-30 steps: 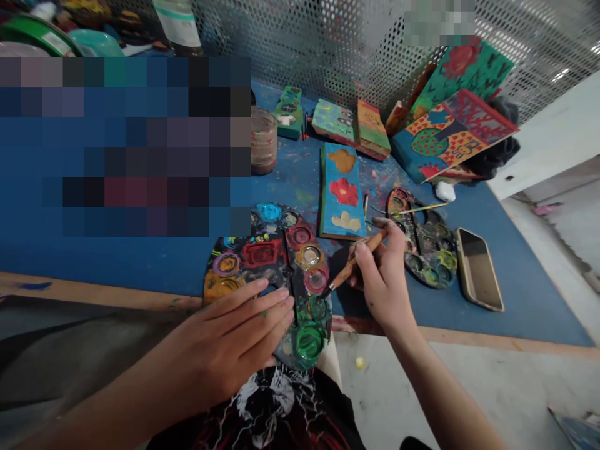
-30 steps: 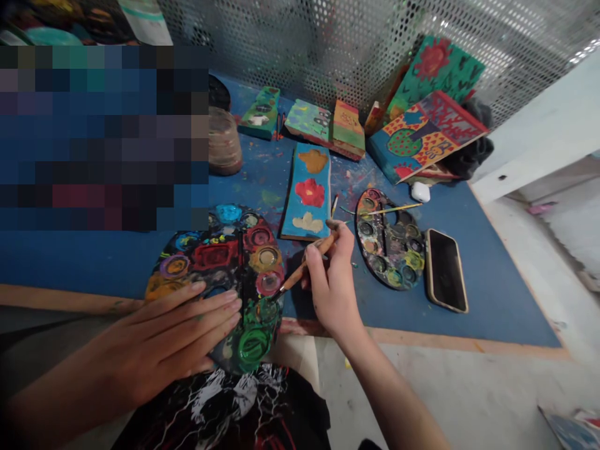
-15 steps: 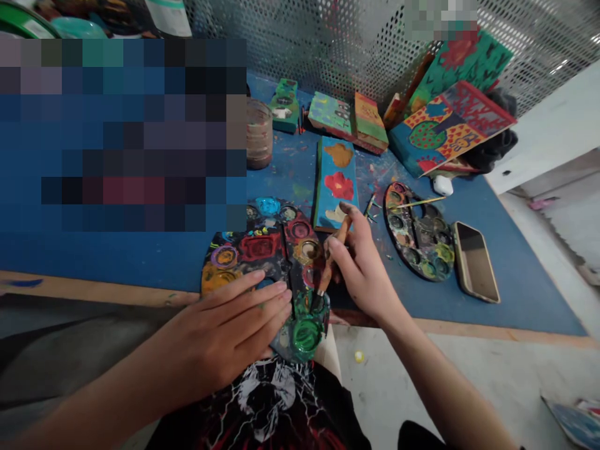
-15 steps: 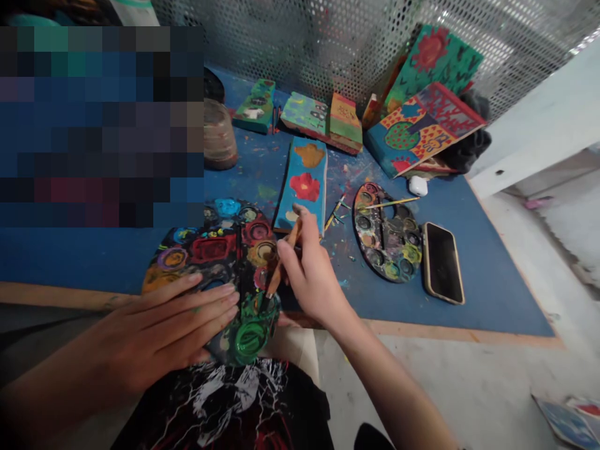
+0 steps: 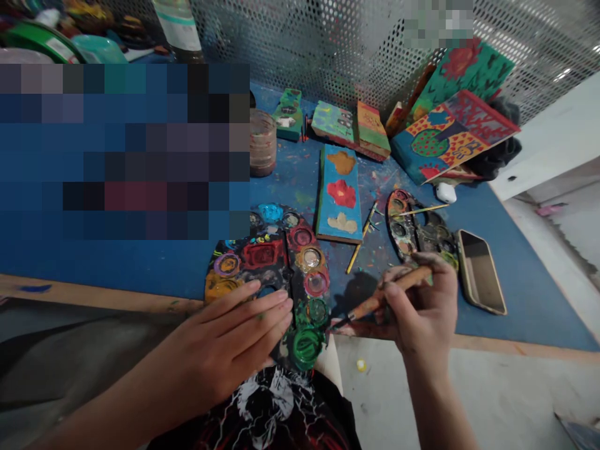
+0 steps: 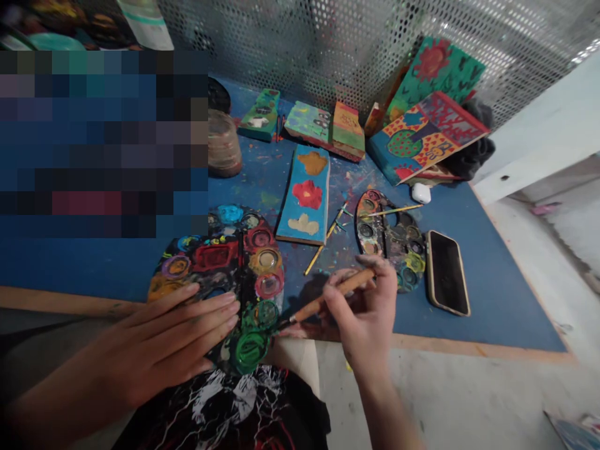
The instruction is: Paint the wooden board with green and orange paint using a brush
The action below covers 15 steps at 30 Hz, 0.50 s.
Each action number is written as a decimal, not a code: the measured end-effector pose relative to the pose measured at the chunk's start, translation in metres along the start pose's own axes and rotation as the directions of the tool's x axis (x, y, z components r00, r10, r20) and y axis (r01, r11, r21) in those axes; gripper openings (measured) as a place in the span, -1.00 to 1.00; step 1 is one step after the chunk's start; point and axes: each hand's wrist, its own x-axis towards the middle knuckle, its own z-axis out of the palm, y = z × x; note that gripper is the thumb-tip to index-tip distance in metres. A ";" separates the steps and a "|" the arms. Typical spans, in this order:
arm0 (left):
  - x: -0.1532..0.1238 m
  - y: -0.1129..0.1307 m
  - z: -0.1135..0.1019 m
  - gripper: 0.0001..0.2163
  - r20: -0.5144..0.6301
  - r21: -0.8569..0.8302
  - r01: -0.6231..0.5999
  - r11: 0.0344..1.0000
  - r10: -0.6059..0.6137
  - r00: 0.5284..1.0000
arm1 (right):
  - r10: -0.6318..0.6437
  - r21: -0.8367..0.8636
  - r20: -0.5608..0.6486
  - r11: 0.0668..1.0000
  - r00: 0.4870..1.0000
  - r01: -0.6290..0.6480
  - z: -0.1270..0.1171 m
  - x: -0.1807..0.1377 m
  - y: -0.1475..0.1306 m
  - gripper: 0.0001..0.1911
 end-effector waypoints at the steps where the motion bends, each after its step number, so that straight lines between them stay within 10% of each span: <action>1: 0.000 0.001 0.000 -0.74 0.003 -0.001 0.005 1.000 -0.005 1.000 | 0.046 -0.009 0.008 0.999 0.999 -0.046 -0.002 -0.005 0.001 -0.56; 10: 0.002 0.005 0.002 -0.77 -0.040 0.042 0.001 0.999 0.000 0.999 | -0.076 -0.011 -0.327 0.997 0.942 0.076 0.000 -0.029 0.003 -0.58; 15: 0.005 0.005 0.002 -0.74 -0.031 0.118 -0.040 0.992 0.044 0.999 | 0.015 0.027 -0.290 1.000 0.957 -0.007 0.003 -0.019 0.004 -0.62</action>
